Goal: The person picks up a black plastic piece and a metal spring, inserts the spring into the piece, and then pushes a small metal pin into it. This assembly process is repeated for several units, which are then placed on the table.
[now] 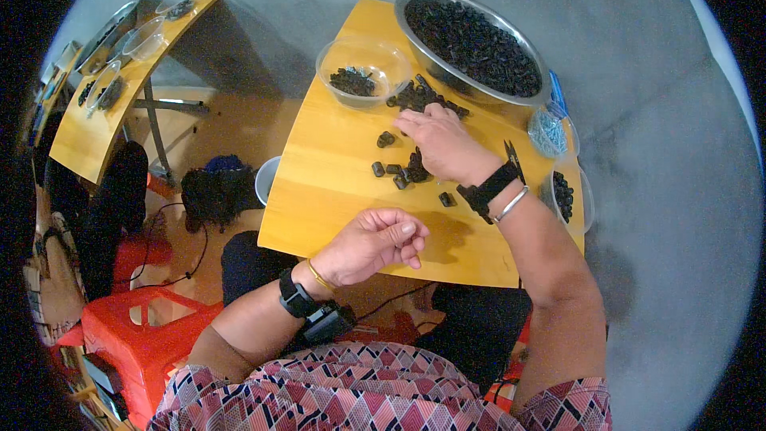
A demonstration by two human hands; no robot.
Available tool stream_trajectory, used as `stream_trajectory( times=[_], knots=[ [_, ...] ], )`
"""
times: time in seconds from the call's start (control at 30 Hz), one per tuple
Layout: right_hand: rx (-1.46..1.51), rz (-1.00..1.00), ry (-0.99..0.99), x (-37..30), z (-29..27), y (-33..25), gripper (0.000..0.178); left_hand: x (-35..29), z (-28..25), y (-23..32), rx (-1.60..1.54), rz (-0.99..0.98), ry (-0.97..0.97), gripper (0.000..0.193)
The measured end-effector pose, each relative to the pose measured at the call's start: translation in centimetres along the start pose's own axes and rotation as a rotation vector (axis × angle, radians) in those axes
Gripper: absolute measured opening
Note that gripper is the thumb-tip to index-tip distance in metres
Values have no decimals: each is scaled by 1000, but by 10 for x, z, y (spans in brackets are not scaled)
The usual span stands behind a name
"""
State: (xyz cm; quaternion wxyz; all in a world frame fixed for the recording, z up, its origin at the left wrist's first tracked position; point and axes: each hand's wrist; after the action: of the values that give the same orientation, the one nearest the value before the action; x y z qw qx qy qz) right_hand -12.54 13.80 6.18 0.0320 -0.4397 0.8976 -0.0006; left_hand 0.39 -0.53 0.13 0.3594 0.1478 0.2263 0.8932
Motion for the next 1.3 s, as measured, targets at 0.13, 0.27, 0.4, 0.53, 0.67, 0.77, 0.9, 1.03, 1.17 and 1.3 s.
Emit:
stream_trajectory(
  times=[0.13, 0.27, 0.4, 0.53, 0.67, 0.77, 0.9, 1.03, 1.17, 1.3],
  knots=[
    [106, 61, -76, -21, -6, -5, 43, -2, 0, 1, 19, 9, 31, 19],
    [166, 83, -29, -48, -1, 4, 41, 1, 2, 0, 7, 4, 12, 19],
    [201, 110, 98, -69, 2, 7, 34, -1, 2, 0, 17, 22, 32, 19],
    [286, 284, 75, -87, -6, -4, 18, -1, 3, 1, 30, 19, 34, 19],
    [443, 299, 104, -97, 5, -19, 12, 0, 3, 1, 33, 19, 36, 19],
    [397, 277, 114, -98, 10, -32, 11, 0, 5, 2, 35, 14, 32, 19],
    [354, 352, 52, -97, 8, -42, 11, 0, 4, 3, 32, 11, 44, 19],
    [394, 334, 154, -100, 12, -42, 11, 0, 3, 1, 18, 22, 34, 19],
    [359, 365, 193, -96, 7, -25, 11, -1, 4, 2, 27, 17, 38, 19],
    [279, 294, 213, -72, -6, -13, 9, 0, 5, 1, 33, 17, 42, 19]
  ],
)
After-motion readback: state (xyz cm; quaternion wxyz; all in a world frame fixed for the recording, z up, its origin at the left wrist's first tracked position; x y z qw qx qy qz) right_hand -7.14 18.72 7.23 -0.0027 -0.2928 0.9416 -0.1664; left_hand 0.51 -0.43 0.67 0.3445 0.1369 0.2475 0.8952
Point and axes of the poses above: each hand's wrist, its own x-axis towards the middle knuckle, its own z-axis out of the palm, y = z × x, and after that the axes turned 7 degrees about -y, right-handed
